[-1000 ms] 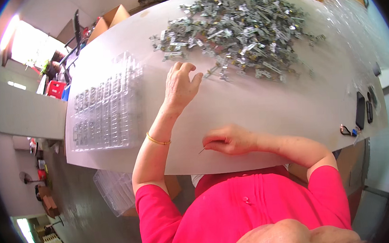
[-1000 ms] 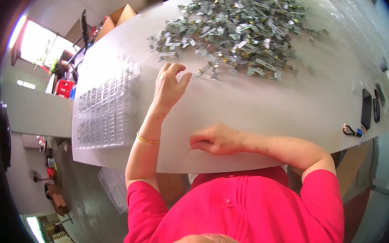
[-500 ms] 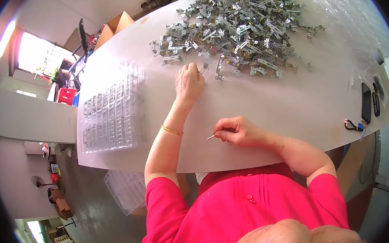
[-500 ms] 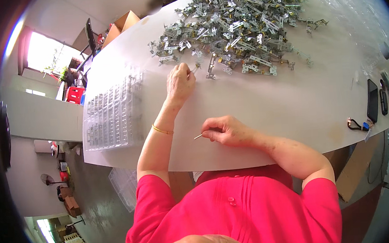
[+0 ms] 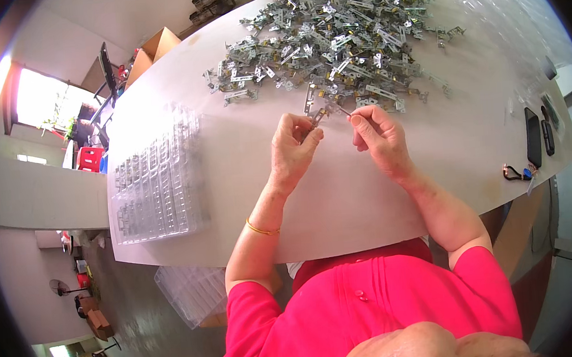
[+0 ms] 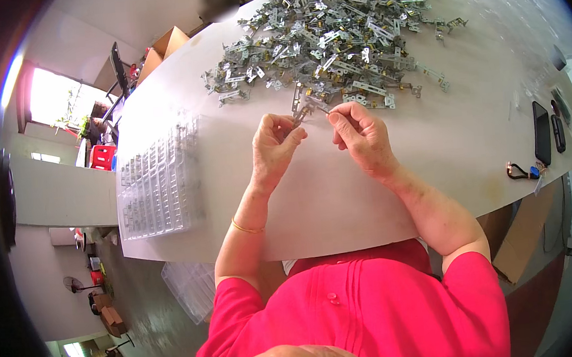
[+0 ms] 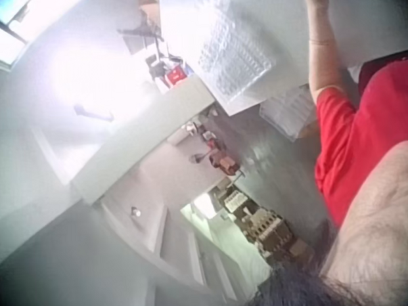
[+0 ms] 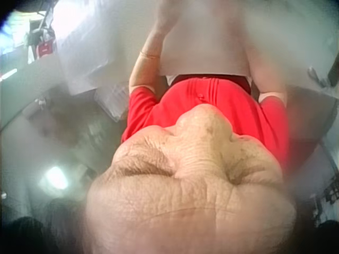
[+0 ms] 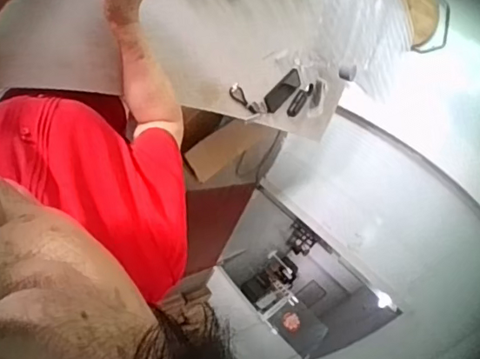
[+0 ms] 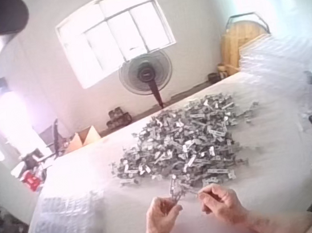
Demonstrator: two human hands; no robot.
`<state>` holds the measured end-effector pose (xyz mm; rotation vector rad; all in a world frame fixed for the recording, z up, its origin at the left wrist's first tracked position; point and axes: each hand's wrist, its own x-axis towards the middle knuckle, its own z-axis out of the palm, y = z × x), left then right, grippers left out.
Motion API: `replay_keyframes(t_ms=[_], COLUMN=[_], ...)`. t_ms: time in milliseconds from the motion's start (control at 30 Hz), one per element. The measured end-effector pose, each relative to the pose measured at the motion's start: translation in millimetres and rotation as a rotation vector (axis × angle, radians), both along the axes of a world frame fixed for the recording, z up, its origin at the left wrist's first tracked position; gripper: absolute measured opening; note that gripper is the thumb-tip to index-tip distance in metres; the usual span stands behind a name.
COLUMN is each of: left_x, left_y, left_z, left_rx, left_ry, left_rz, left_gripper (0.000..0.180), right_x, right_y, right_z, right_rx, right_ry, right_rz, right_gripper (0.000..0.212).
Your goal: The person assembles metal brackets by attaching small metal pieces to each bracket by hand and placing the assembled brackets into a plastic tray.
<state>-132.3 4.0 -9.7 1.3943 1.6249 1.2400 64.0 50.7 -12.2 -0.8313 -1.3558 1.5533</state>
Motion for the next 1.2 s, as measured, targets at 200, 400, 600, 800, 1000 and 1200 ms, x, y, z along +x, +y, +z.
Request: replay_keyframes(t_ms=[200,400,600,800,1000,1200], left_x=[12.8,7.7,7.7,2.8,-12.7,-2.1], left_y=[-3.5,-7.0,-11.4,-9.4,-11.2,-11.5], left_z=[-9.0,-11.2,-16.2,-12.6,7.4,-3.0], left_rx=[-0.015,-0.019,0.009,0.046,-0.411,-0.34], left_ry=[-0.314,-0.45,-0.606,-0.605,-0.473,-0.496], left_rz=[0.016,-0.001,-0.048,-0.098,-0.287,-0.269], left_gripper=[0.026,0.022,0.021,0.033,0.038,0.032], right_x=[0.5,-2.6,-4.7,-0.2,0.3,-2.4], right_y=[1.2,3.0,0.1,6.4,4.4,3.6], right_z=[-7.2,-18.3,-18.9,-20.3,-17.9,-13.9], right_rx=[0.031,0.109,0.11,0.167,0.233,0.523], right_ry=[-0.04,-0.053,-0.035,-0.05,-0.003,-0.164], right_rz=[0.006,-0.036,0.024,0.061,0.199,-0.042], right_gripper=[0.013,0.012,0.012,0.009,0.006,0.003])
